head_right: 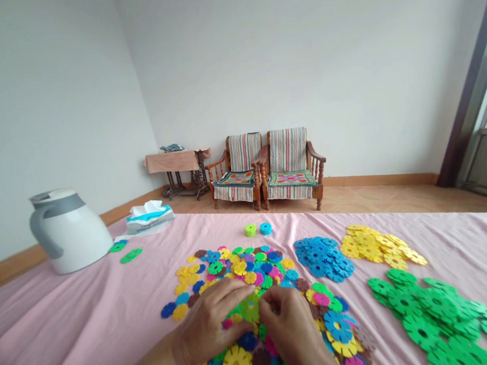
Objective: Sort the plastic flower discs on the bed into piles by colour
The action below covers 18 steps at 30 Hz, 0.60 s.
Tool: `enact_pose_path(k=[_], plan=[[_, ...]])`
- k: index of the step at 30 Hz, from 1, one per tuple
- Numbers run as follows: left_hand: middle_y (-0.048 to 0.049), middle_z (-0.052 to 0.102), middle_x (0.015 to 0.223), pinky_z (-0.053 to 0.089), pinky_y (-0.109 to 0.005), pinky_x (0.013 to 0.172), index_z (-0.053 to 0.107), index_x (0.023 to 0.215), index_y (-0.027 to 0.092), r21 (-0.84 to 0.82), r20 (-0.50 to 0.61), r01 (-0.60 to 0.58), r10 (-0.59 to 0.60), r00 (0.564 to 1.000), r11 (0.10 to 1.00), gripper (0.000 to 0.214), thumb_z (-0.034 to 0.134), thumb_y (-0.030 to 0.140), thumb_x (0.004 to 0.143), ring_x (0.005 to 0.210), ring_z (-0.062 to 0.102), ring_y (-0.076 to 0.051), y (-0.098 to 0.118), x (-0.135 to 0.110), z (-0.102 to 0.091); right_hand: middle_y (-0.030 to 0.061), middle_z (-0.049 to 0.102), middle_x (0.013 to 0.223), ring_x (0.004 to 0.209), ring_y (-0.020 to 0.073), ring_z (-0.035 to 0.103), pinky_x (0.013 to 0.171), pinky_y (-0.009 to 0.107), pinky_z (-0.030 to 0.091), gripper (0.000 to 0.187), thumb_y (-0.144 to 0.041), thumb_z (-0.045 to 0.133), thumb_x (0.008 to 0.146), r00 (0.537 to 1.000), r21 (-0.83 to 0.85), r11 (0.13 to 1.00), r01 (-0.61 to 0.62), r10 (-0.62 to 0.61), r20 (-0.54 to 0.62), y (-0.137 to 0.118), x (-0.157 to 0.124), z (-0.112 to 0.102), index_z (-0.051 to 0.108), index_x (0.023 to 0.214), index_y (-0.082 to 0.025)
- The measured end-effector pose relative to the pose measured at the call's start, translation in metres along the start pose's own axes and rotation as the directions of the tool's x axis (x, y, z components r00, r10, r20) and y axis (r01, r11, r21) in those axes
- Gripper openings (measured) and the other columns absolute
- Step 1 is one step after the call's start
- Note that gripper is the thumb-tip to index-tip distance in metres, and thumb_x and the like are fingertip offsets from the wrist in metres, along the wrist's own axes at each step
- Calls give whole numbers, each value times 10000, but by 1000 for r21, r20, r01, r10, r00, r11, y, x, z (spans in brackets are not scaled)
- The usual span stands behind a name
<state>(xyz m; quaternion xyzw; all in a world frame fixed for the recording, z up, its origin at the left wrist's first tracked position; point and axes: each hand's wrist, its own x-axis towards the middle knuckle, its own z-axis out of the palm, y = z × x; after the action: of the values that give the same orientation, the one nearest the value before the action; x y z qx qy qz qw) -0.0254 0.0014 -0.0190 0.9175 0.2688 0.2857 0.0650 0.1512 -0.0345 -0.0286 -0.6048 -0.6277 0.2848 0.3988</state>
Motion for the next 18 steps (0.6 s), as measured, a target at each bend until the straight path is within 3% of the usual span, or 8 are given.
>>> enact_pose_path(k=[5, 9, 13, 18], plan=[[-75, 602, 1103, 472, -328, 904, 543, 1205, 226, -73, 10, 79, -78, 997, 994, 465, 650, 390, 783, 1021, 565, -213, 2, 0, 1, -34, 519, 540, 532, 112, 493, 491, 205, 323, 240, -282, 445, 797, 998, -31, 998, 52, -53, -29, -4, -5, -5, 554, 613, -173], [-58, 610, 1071, 476, -325, 874, 578, 1122, 230, -96, -99, 217, -227, 969, 971, 417, 700, 338, 738, 985, 571, -210, -7, 1, 4, 13, 646, 655, 568, 148, 574, 543, 235, 415, 253, -377, 453, 834, 978, -91, 986, 142, -154, -138, 13, -18, -21, 618, 774, -194], [-47, 638, 964, 505, -285, 704, 611, 1007, 196, -132, -196, 397, -416, 888, 908, 361, 730, 301, 683, 811, 599, -184, -34, 14, 3, 8, 658, 673, 574, 149, 590, 554, 227, 460, 264, -431, 460, 836, 947, -170, 969, 181, -218, -235, 38, -33, -49, 631, 810, -231], [-43, 653, 946, 486, -254, 716, 619, 964, 172, -92, -200, 513, -520, 830, 854, 332, 710, 319, 681, 833, 606, -173, -89, 57, 0, 6, 696, 735, 599, 149, 624, 562, 205, 498, 256, -461, 499, 815, 935, -278, 950, 142, -221, -277, 57, -34, -79, 644, 873, -258]])
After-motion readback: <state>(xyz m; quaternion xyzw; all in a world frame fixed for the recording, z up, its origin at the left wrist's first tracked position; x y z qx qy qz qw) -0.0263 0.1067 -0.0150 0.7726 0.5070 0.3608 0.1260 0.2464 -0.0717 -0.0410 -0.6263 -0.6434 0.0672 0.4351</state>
